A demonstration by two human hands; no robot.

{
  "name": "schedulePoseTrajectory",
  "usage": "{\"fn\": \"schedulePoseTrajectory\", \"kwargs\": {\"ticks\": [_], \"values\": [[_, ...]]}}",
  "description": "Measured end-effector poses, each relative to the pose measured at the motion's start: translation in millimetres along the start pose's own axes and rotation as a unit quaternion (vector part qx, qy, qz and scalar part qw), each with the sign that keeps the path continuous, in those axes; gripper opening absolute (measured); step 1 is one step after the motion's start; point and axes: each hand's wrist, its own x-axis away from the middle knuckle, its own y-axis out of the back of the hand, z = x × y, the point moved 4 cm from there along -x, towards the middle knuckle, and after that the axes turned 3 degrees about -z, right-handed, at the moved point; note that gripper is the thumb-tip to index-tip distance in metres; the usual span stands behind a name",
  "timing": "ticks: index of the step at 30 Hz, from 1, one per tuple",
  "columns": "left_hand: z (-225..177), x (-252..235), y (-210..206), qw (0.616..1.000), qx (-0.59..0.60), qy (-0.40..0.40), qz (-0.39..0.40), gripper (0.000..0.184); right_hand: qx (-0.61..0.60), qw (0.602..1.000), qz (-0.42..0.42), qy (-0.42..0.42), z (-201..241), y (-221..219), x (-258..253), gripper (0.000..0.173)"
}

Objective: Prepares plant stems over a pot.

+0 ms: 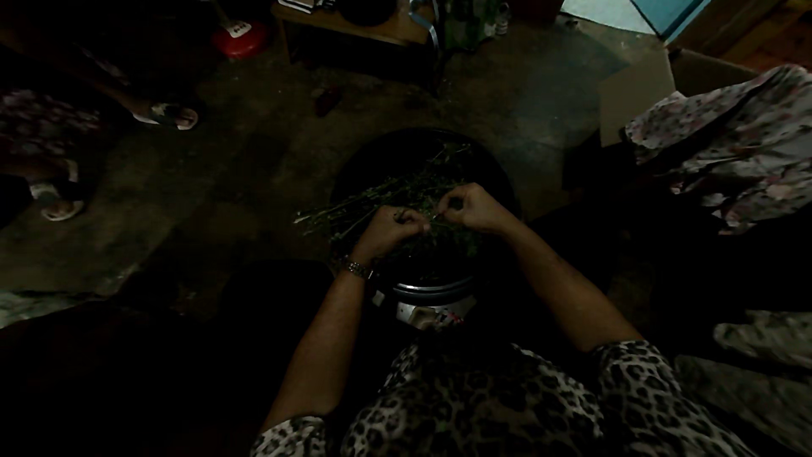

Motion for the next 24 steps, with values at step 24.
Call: {"fn": "schedulePoseTrajectory", "kwargs": {"ticks": [24], "values": [[2, 0, 1, 0.999, 0.025, -0.001, -0.026, 0.007, -0.015, 0.998, 0.029, 0.061, 4, -17, 3, 0.014]]}}
